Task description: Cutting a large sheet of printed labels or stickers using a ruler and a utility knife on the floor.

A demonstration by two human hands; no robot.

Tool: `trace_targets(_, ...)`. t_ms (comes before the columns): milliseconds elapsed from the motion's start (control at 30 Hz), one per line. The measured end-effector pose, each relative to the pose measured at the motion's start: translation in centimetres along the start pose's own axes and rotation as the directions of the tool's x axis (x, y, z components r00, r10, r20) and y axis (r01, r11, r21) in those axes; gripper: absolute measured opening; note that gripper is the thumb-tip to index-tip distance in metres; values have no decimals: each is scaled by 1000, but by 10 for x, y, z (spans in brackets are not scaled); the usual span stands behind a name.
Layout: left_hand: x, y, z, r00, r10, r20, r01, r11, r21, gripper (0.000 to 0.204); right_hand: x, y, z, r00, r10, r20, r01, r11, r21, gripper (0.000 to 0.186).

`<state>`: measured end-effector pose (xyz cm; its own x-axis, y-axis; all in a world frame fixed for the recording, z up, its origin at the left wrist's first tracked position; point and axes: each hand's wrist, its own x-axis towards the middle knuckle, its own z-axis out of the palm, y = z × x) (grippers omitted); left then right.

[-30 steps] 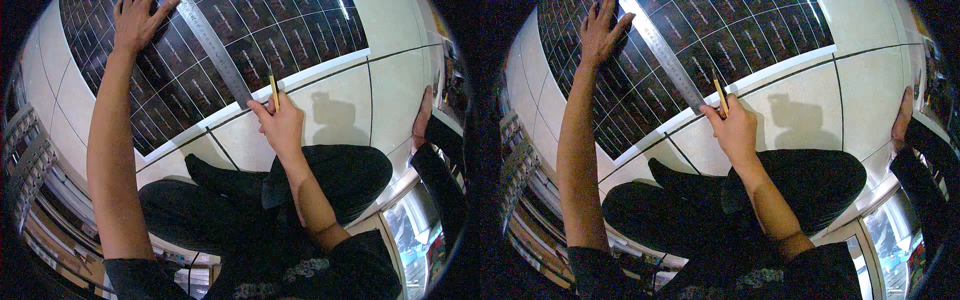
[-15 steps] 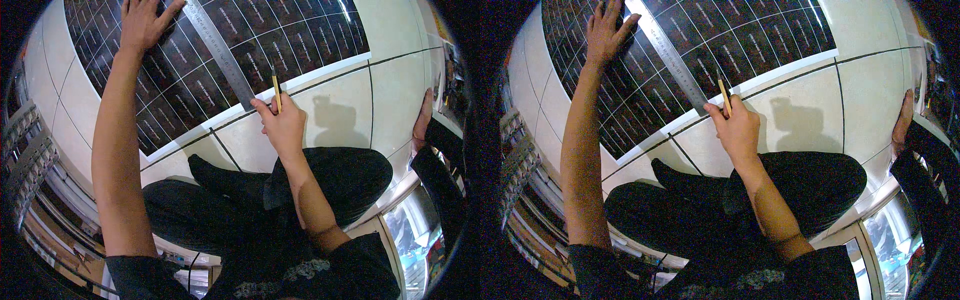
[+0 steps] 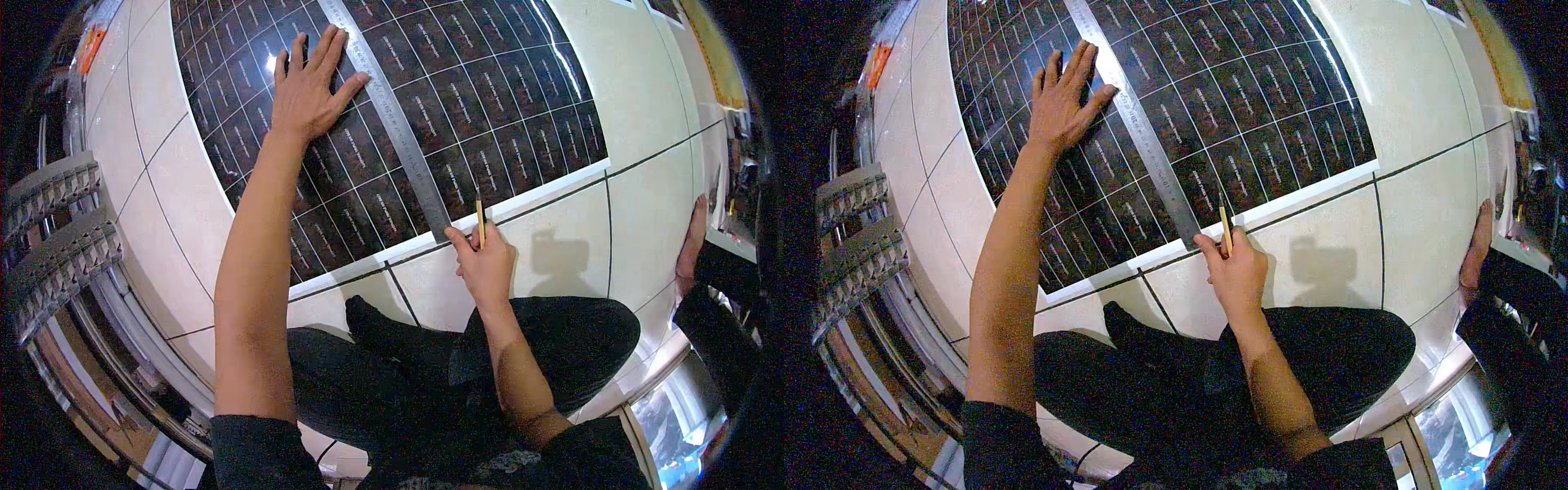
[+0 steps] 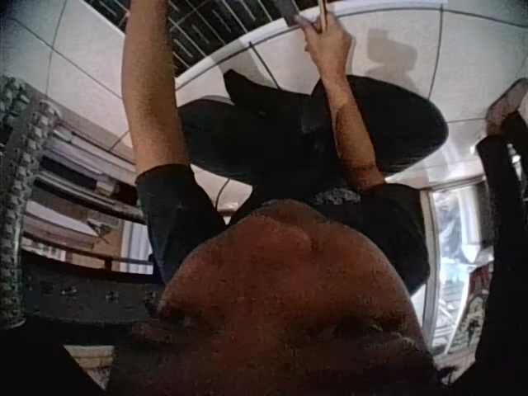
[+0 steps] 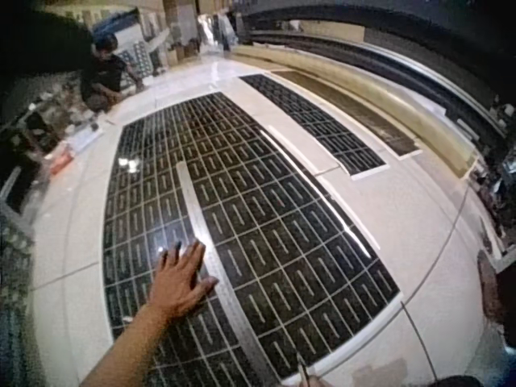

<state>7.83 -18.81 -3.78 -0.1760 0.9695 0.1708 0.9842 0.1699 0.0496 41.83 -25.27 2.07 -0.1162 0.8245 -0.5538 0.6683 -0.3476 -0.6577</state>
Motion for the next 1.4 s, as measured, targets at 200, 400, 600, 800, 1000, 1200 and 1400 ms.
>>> trace_targets(200,0,1,1,1000,-14,0,14,1000,-2,77,-1,-2,-1,1000,9,3,-9,1000,-15,45)
trace_targets(400,2,1,-3,1000,7,-14,-6,1000,24,78,-2,-6,-2,1000,-8,-7,8,1000,-15,44)
trace_targets(600,1,3,-6,1000,-12,9,12,1000,-22,80,-1,-6,-2,1000,-3,0,3,1000,-10,44)
trace_targets(800,4,3,-12,995,-24,97,28,999,-43,104,-2,-3,-3,1000,-19,4,19,1000,-8,44)
trace_targets(1000,9,12,-30,956,-35,291,42,999,-17,139,0,0,-3,999,-40,14,40,999,-19,44)
trace_targets(1200,24,34,-51,924,-59,379,48,998,40,129,0,5,-5,996,-83,17,83,996,15,46)
trace_targets(1400,11,65,-63,886,67,458,-56,998,-37,103,0,5,-5,995,-100,23,100,995,-10,44)
